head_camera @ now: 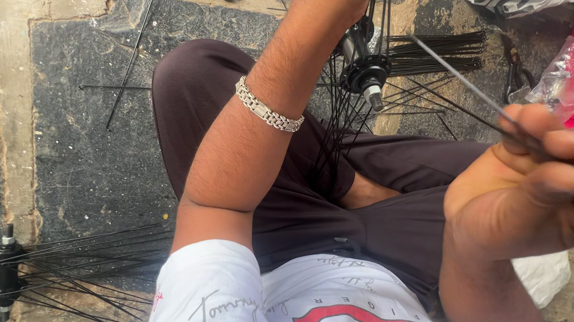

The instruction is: The person sits on the ground and inserts bicycle spokes into the hub of a wheel. They handle the spokes and hub by hand, arranging the spokes into the hub's holes.

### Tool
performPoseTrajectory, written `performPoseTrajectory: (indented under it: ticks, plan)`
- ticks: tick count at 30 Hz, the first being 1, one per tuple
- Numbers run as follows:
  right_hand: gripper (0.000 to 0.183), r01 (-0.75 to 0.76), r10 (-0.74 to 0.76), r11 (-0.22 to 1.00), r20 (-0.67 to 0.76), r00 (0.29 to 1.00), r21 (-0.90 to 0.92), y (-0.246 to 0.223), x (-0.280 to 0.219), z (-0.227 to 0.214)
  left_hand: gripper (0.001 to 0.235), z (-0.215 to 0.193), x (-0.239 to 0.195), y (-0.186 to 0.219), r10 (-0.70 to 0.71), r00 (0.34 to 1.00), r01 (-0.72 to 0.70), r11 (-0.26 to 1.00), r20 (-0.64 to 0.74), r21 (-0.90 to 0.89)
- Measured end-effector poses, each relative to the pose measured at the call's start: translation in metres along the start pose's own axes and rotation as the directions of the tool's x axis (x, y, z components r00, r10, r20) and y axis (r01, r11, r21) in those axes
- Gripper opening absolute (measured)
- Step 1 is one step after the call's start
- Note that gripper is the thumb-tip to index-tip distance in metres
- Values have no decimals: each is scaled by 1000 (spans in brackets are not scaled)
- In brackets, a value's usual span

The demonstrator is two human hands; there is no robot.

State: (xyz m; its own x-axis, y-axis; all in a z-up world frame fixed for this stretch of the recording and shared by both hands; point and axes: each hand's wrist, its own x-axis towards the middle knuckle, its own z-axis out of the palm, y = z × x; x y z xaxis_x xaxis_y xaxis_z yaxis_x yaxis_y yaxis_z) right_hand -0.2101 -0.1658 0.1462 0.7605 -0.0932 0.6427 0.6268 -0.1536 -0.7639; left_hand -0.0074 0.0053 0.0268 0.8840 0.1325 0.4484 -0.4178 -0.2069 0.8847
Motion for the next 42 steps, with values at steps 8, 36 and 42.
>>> performPoseTrajectory:
  ticks: [8,36,42]
  plan:
    - [25,6,-6,1000,6,1000,28,10,10,20,34,2,7,8,-89,996,86,993,-31,-85]
    - [22,187,-107,977,527,843,-101,-4,25,0,13,24,4,-11,190,982,-186,952,5,243]
    - [22,214,-111,968,545,831,-129,-10,30,3,23,28,7,-13,16,999,-18,998,45,56]
